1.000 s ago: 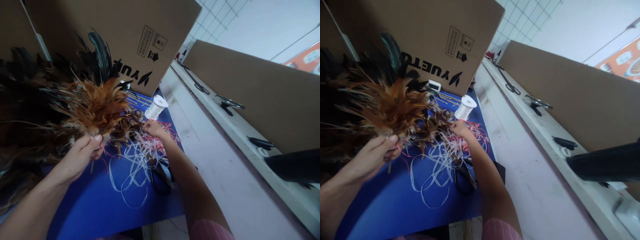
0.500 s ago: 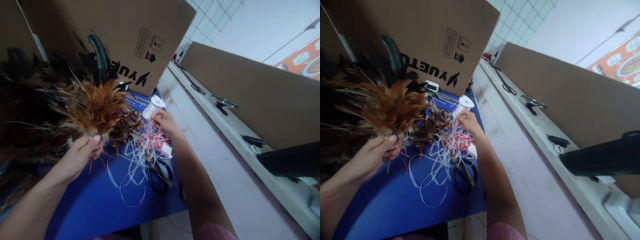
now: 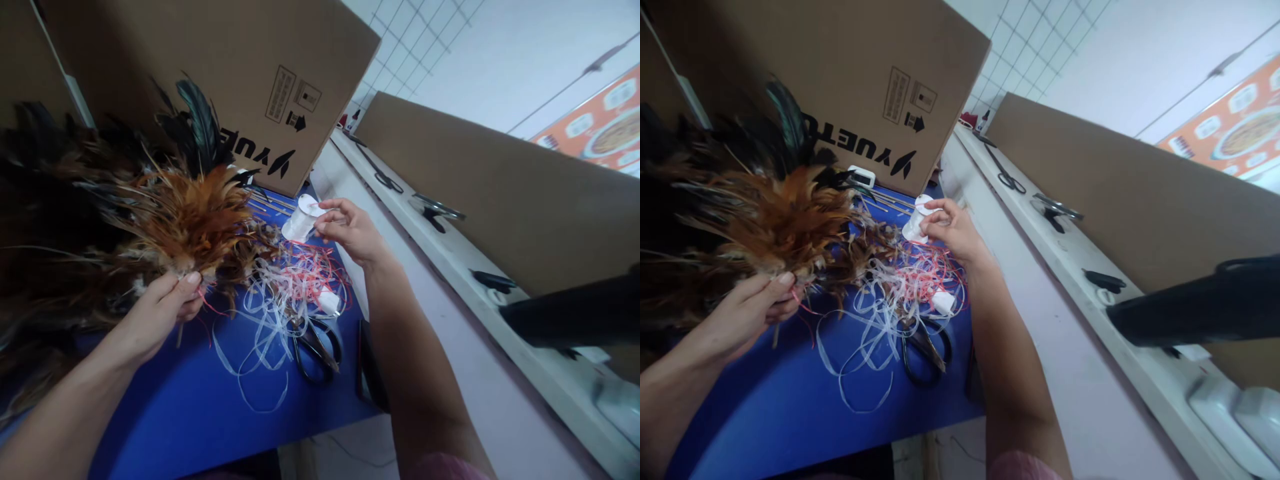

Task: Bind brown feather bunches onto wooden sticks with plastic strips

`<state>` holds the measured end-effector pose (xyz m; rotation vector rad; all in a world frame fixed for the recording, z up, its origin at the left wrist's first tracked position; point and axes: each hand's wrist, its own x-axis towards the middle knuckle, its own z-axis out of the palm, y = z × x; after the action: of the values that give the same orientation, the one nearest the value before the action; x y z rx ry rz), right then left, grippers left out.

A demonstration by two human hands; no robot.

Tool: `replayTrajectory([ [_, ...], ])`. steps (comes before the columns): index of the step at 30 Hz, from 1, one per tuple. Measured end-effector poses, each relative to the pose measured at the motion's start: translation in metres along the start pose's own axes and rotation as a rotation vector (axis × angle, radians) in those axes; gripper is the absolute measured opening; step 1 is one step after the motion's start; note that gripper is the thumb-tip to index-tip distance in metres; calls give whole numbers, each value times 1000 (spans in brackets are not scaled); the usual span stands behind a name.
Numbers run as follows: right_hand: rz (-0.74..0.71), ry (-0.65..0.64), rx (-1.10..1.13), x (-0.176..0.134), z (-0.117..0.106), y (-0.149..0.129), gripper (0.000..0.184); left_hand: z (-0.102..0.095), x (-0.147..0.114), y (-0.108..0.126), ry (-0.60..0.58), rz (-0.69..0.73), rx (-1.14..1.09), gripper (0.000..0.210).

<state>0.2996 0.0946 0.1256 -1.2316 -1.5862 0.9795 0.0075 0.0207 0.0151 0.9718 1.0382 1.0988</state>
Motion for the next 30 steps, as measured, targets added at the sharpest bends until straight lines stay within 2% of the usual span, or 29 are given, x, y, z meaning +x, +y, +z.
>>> replayTrajectory([
  [5,-36,66,-76,-2,-8,-19,36,-4,-1,-3,-18,0,-13,51],
  [11,-8,46,-89,-7,-9,-21,28,-4,1,-6,-23,19,-15,49],
  [19,-25,-119,-173,-14,-7,-10,34,-5,1,-6,-50,44,16,44],
  [25,3,-239,-135,-17,-6,-2,42,-5,1,-5,-54,39,26,47],
  [30,29,-256,-139,-16,-5,5,42,-6,1,-7,-47,23,14,44],
])
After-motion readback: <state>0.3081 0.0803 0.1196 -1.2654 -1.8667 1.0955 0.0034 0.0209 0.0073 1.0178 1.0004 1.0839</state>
